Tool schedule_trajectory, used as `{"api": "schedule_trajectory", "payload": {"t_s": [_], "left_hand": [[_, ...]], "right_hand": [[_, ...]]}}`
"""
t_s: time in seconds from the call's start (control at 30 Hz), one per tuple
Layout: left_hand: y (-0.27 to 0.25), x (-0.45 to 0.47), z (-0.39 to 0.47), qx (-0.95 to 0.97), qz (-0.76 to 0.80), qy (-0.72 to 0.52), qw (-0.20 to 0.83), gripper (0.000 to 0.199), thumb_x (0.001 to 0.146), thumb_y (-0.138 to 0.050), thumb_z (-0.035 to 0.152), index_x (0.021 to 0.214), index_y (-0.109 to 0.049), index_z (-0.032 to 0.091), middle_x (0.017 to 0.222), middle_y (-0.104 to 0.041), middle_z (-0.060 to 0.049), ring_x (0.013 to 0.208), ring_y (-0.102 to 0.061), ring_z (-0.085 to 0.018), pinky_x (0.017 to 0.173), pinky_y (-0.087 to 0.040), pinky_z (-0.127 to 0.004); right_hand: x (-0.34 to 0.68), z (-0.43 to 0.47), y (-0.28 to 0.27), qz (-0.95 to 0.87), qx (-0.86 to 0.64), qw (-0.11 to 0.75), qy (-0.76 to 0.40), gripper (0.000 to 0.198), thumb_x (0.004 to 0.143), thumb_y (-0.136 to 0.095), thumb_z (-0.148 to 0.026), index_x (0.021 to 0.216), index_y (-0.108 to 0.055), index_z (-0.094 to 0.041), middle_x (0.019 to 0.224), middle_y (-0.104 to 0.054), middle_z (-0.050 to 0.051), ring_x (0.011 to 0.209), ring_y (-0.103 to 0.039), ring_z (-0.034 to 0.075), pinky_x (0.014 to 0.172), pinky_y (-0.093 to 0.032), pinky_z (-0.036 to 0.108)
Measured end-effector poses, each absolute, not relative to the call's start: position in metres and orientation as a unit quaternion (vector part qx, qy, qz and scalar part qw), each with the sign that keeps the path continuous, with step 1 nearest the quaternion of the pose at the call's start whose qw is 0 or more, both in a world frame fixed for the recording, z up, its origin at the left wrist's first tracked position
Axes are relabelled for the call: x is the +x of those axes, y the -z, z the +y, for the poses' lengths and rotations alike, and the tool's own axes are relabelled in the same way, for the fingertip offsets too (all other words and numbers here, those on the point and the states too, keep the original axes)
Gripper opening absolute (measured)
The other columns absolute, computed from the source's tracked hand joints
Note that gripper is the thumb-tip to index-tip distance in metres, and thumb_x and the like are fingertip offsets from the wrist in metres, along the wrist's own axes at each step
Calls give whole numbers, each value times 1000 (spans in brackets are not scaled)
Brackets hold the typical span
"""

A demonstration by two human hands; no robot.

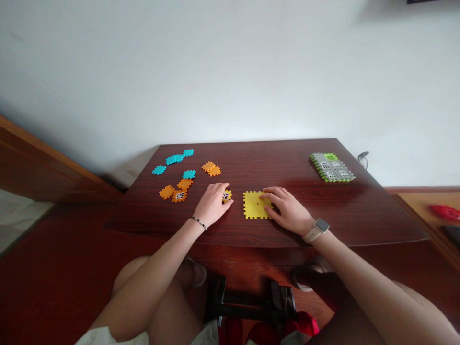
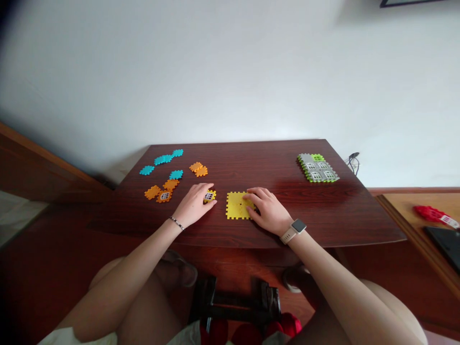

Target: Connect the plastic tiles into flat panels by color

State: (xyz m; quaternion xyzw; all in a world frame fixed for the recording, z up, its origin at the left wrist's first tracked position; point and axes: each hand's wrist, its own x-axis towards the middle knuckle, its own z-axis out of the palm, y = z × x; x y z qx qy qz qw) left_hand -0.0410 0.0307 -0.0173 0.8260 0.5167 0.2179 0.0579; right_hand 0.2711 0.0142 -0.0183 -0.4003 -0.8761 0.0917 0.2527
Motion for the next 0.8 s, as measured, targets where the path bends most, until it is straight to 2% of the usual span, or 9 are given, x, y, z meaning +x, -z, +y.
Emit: {"api": "schedule_trajectory", "payload": {"t_s": [0.13,0.3,0.43,0.53,0.67,0.8], "left_hand": [[17,-43,34,821,507,-246,89,55,91,-82,20,141,-60,21,130,-72,-11,121,-67,-31,109,-57,-51],[11,-33,28,837,432,-324,86,76,92,-80,17,158,-44,27,148,-61,-12,138,-60,-30,120,-53,-54],[0,-23,18,857,362,-357,86,80,97,-75,16,165,-35,29,153,-56,-13,144,-56,-30,124,-50,-55],[-5,-15,11,875,324,-347,96,81,98,-73,15,166,-34,30,152,-56,-13,144,-56,-30,124,-51,-56],[-3,-4,3,896,286,-321,111,87,99,-71,14,170,-25,32,156,-53,-15,147,-55,-32,124,-52,-57],[-2,6,-1,904,258,-321,113,91,100,-68,12,172,-17,32,162,-48,-16,153,-50,-31,127,-49,-54]], "right_hand": [[271,12,17,-879,-398,244,-94,32,106,-59,-29,135,-68,-23,142,-66,15,133,-61,33,114,-52,55],[270,13,14,-878,-395,250,-104,33,106,-59,-33,137,-66,-24,142,-67,14,133,-62,33,115,-51,56],[269,12,8,-858,-393,297,-143,35,108,-58,-35,140,-64,-25,140,-70,13,132,-65,32,116,-51,54],[264,7,0,-821,-402,336,-227,37,108,-58,-39,143,-61,-28,134,-74,10,124,-71,29,110,-56,50],[254,0,-6,-740,-383,363,-416,47,104,-66,-45,148,-55,-30,122,-80,6,111,-78,26,95,-64,42],[246,4,-4,-693,-378,365,-494,51,96,-77,-45,140,-59,-28,108,-81,5,97,-79,25,87,-66,40]]}}
